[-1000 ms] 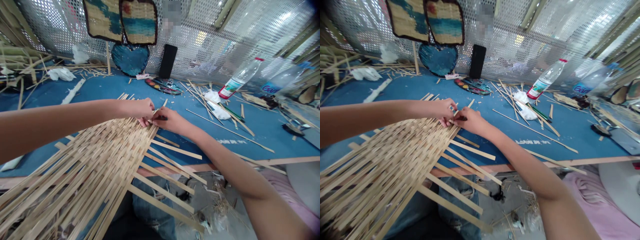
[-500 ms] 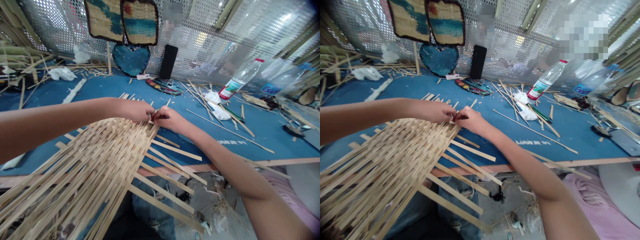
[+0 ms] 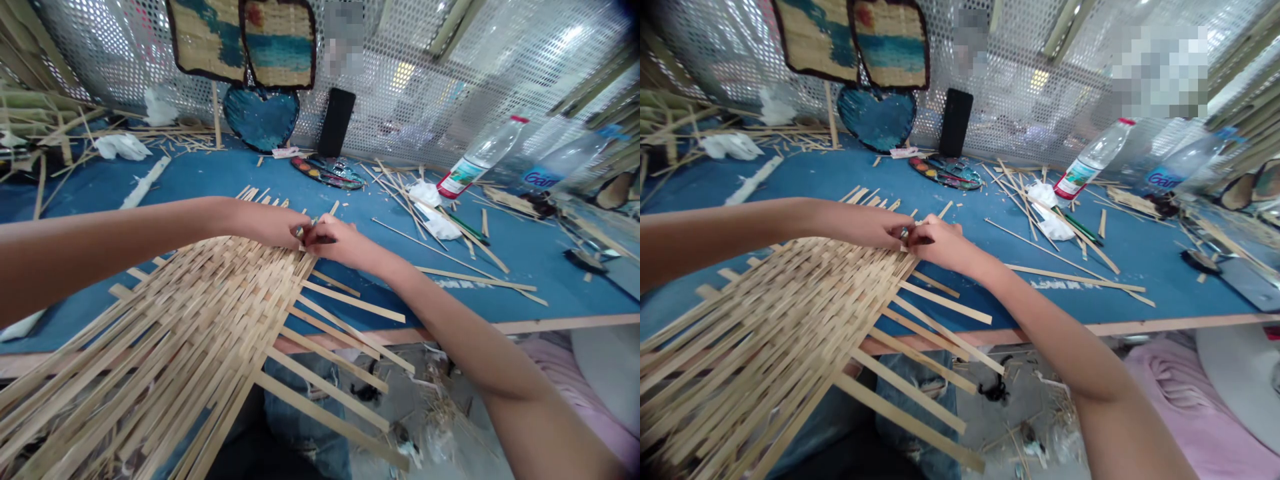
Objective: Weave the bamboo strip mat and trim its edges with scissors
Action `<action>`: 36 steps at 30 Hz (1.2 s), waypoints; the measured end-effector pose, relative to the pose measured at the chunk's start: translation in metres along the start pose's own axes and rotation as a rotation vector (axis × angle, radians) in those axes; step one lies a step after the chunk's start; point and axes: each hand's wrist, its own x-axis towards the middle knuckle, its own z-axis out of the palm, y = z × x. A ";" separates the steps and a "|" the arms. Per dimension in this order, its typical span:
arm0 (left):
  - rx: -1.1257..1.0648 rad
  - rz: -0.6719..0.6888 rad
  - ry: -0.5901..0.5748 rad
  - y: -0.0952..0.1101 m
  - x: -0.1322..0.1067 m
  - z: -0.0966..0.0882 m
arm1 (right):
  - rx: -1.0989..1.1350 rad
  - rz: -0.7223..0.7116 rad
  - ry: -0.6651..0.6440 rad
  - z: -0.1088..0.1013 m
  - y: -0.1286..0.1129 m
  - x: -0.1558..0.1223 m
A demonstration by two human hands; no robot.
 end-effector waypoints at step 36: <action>-0.223 -0.230 -0.184 0.006 0.014 -0.004 | -0.051 0.139 0.068 0.004 -0.023 -0.010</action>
